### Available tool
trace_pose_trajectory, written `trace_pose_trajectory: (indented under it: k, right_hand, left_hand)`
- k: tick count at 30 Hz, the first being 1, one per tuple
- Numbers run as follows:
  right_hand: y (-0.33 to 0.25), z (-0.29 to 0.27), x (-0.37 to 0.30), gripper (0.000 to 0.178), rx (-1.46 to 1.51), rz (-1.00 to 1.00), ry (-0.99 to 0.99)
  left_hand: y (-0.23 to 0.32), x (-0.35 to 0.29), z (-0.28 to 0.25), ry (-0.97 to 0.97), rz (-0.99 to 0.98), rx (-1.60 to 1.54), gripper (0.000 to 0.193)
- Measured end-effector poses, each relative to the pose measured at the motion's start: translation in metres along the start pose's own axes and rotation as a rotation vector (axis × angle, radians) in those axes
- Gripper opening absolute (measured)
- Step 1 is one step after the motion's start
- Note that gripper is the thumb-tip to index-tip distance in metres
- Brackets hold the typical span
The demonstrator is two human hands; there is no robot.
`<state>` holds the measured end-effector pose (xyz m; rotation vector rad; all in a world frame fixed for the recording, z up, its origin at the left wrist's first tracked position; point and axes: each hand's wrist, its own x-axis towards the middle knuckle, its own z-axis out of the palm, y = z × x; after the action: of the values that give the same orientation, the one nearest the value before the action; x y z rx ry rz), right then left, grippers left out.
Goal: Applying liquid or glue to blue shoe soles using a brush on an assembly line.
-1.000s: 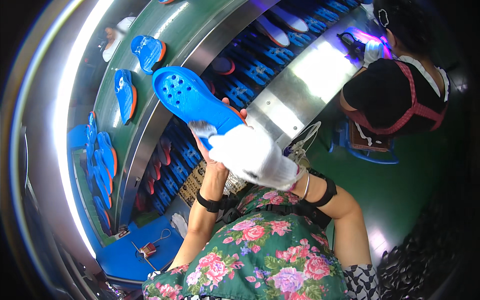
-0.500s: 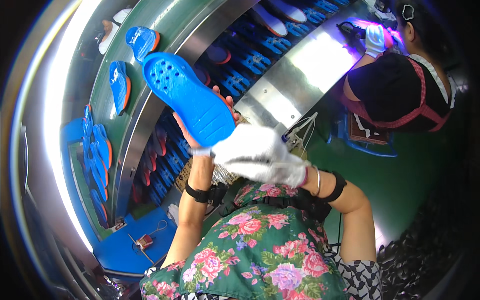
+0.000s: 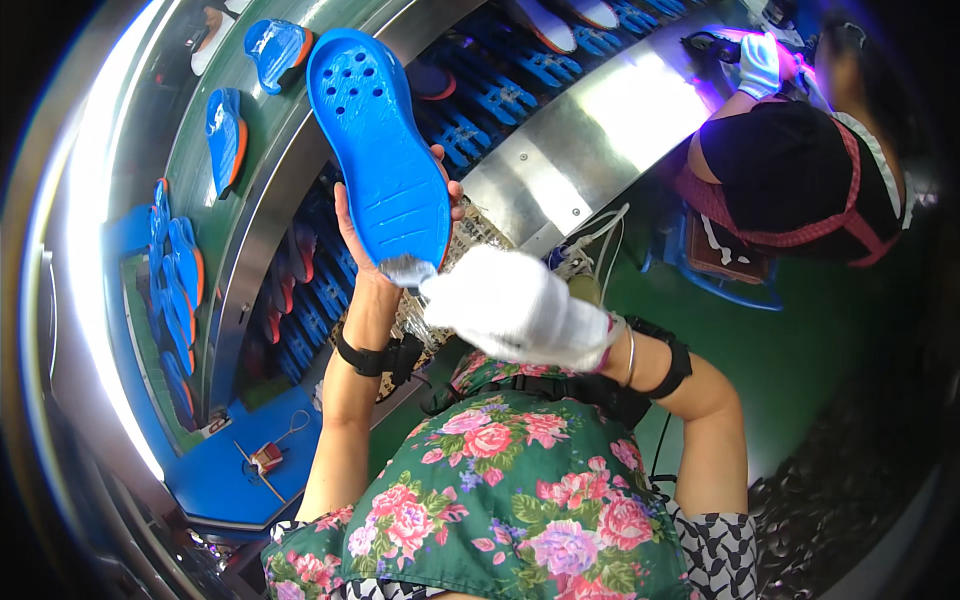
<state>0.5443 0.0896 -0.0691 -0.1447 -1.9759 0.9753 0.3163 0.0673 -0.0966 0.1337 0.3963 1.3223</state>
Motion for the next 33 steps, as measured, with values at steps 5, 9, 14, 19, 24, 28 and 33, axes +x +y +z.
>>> trace_pose_trajectory:
  k: [5,9,14,19,24,28,33]
  right_hand:
    - [-0.009,-0.007,0.003,0.021,0.371,0.291,0.067]
    - [-0.011,-0.004,0.008,0.023,0.090,0.171,0.074]
    - [-0.019,-0.003,-0.004,0.021,0.405,0.290,-0.016]
    - [-0.012,-0.017,0.005,0.020,0.214,0.299,0.092]
    - [-0.015,-0.015,-0.016,0.037,-0.015,0.057,-0.139]
    - [-0.021,-0.009,-0.018,0.032,0.036,0.061,-0.107]
    - [-0.016,-0.025,-0.002,0.024,0.151,0.211,0.049]
  left_hand:
    - [-0.001,-0.008,0.005,-0.005,-0.065,-0.107,0.108]
    - [0.006,-0.005,0.008,0.070,-0.112,0.017,0.114]
    - [0.008,-0.002,0.004,-0.201,-0.163,-0.041,0.103]
    - [0.011,-0.002,0.018,0.016,-0.241,0.110,0.103]
    - [0.012,0.004,0.024,0.173,-0.314,0.145,0.099]
    - [0.011,0.006,0.020,0.085,-0.364,0.206,0.098]
    - [0.012,0.004,0.006,0.130,-0.346,0.171,0.079]
